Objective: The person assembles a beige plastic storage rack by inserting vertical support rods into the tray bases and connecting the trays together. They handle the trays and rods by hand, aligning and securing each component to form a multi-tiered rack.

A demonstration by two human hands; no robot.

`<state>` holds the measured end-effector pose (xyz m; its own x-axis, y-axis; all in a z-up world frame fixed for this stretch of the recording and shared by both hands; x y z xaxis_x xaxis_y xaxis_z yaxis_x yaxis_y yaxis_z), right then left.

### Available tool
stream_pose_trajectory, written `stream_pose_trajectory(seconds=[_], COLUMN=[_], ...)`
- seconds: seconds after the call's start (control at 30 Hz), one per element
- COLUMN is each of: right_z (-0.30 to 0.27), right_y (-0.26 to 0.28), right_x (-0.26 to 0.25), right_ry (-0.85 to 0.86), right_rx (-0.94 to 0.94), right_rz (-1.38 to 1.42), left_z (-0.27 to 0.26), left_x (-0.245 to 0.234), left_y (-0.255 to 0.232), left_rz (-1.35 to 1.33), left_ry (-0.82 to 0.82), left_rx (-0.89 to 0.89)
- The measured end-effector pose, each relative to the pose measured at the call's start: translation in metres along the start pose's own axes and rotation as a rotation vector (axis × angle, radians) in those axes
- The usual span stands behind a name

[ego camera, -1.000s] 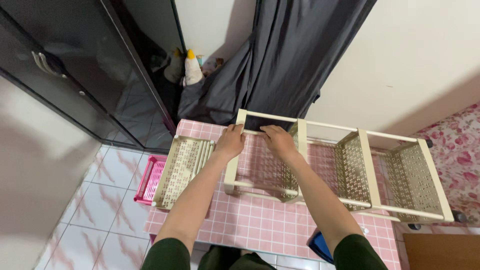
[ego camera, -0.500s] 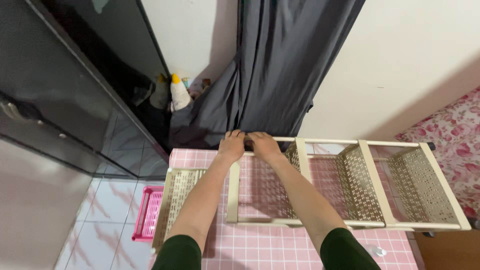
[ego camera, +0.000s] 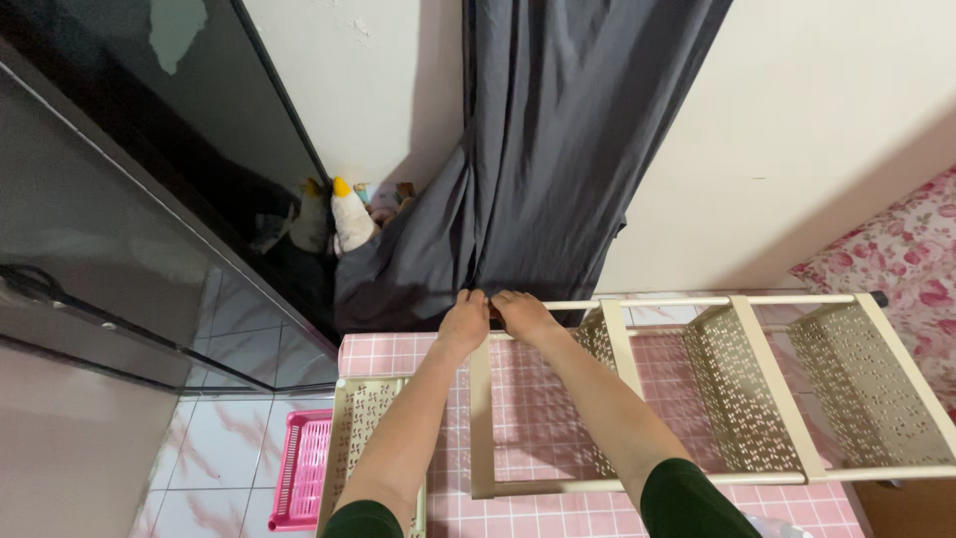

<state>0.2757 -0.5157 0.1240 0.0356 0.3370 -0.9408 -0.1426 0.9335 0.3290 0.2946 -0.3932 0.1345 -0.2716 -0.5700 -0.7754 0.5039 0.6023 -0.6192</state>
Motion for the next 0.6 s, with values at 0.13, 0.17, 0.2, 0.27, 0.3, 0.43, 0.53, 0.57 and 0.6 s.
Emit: stream_pose_trajectory(seconds=[0.13, 0.17, 0.2, 0.27, 0.3, 0.43, 0.53, 0.57, 0.6], right_z=[-0.003, -0.003, -0.002, -0.002, -0.003, -0.001, -0.005, -0.006, -0.009], right_y=[0.003, 0.003, 0.004, 0.006, 0.007, 0.012, 0.017, 0.019, 0.021], right_x=[-0.006, -0.007, -0.008, -0.010, -0.011, -0.011, -0.015, -0.018, -0.023], right_ry=[0.018, 0.036, 0.053, 0.075, 0.080, 0.082, 0.057, 0.037, 0.016], right_rx=[0.040, 0.052, 0.064, 0.083, 0.090, 0.129, 0.099, 0.089, 0.082], right_rz=[0.016, 0.001, -0.014, -0.033, -0.039, -0.061, -0.088, -0.071, -0.055], left_z=[-0.001, 0.000, 0.000, 0.002, 0.003, 0.002, -0.001, -0.003, -0.006], left_x=[0.002, 0.003, 0.003, 0.004, 0.005, 0.002, -0.003, -0.004, -0.005], left_y=[0.001, 0.002, 0.003, 0.006, 0.008, 0.016, 0.011, 0.010, 0.007], left_rz=[-0.129, -0.133, -0.135, -0.130, -0.121, -0.114, -0.109, -0.083, -0.059], left_ry=[-0.014, -0.014, -0.015, -0.022, -0.028, -0.030, -0.065, -0.056, -0.044], left_rx=[-0.023, -0.022, -0.021, -0.022, -0.024, -0.018, 0.008, -0.013, -0.031])
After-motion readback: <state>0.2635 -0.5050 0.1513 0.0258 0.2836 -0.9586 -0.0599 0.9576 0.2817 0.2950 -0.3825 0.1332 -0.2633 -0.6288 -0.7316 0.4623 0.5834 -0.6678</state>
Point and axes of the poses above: each hand's wrist, its own z-axis towards the middle knuckle, its own x-axis out of the palm, y = z × x, the point moved 7 cm from there along z, towards the middle knuckle, and after that the axes turned 14 degrees about x, right-handed, at the moved point
